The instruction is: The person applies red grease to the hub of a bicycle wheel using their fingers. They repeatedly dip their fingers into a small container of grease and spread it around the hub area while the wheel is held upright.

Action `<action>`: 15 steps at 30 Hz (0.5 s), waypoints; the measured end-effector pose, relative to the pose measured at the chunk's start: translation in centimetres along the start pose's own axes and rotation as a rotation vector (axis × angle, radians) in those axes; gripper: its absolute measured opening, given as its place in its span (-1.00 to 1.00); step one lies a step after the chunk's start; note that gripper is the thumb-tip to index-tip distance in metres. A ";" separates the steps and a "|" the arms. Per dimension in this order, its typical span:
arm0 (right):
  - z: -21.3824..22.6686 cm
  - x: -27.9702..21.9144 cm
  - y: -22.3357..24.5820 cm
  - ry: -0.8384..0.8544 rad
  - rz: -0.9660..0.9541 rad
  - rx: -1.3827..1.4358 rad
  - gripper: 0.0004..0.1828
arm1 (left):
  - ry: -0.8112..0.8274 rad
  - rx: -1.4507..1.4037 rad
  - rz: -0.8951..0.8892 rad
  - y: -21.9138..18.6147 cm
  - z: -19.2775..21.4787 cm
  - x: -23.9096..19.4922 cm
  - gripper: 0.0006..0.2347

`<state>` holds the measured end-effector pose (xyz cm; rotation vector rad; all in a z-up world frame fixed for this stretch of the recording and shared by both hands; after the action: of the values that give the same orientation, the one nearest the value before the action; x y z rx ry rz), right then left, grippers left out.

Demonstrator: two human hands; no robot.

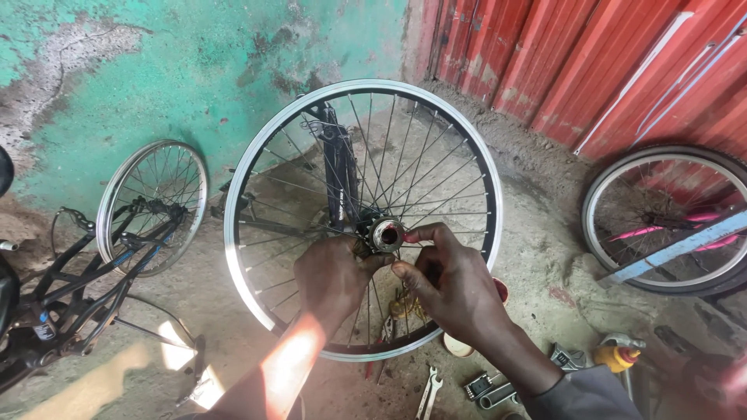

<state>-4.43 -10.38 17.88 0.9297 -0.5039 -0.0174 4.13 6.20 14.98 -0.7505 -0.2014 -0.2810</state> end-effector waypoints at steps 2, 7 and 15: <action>-0.5 -0.2 0.1 0.010 0.019 -0.087 -0.56 | -0.030 0.181 0.018 0.7 -2.2 0.2 -0.59; -0.9 -0.4 0.3 0.004 0.038 -0.154 -0.55 | -0.145 0.260 -0.031 1.0 -3.1 0.2 -0.51; -2.0 -0.5 0.5 0.115 0.009 -0.341 -0.26 | -0.267 0.181 -0.189 2.0 -4.2 -0.5 -0.82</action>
<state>-4.12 -8.41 17.05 0.5905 -0.3834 -0.0405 4.67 4.71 10.55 -0.5884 -0.5452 -0.3362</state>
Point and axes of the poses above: each hand's wrist, its own x-axis towards the middle knuckle, its own z-axis out of the back of the hand, y = z × x, the point moved 6 cm from there along x, towards the middle knuckle, and after that the axes turned 13 degrees about -y, right-handed, at the moved point
